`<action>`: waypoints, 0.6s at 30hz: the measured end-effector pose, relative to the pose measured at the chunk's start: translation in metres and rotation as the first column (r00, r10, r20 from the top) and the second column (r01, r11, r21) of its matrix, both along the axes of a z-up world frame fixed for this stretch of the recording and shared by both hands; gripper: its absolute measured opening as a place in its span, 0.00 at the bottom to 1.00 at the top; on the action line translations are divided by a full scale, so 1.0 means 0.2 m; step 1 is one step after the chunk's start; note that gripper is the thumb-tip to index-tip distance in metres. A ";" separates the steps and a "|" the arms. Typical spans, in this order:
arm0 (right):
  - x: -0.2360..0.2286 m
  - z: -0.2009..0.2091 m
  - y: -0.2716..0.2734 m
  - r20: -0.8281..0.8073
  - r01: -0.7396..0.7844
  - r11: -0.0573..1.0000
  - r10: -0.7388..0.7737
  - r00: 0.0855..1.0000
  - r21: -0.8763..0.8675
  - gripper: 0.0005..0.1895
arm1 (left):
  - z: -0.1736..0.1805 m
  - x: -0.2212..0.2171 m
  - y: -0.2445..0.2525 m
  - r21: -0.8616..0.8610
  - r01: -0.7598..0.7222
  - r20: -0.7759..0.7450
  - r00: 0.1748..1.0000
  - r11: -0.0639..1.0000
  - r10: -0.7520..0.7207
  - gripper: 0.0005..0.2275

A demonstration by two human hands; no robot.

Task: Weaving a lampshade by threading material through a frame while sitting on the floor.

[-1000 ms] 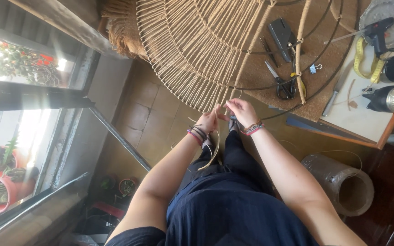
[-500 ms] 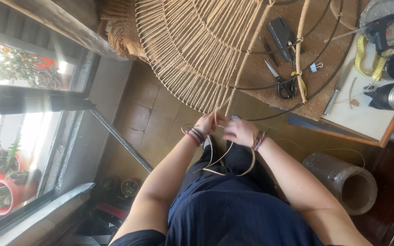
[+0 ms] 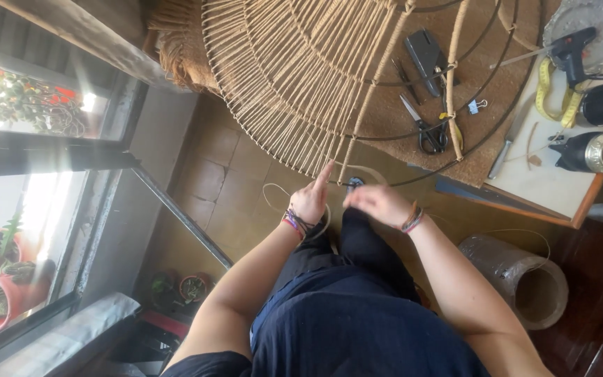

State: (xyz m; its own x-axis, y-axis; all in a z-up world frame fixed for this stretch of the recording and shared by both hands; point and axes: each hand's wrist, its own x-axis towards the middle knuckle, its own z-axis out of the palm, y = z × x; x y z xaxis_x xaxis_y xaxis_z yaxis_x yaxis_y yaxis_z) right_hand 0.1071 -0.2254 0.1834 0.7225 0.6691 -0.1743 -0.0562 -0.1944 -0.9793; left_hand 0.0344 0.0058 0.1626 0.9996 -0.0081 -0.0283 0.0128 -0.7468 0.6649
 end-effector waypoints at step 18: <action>1.05 -0.82 0.18 -0.236 -0.243 0.589 0.089 0.968 -0.771 0.12 | -0.65 0.47 -0.36 0.389 0.162 -0.585 0.804 0.907 0.107 0.26</action>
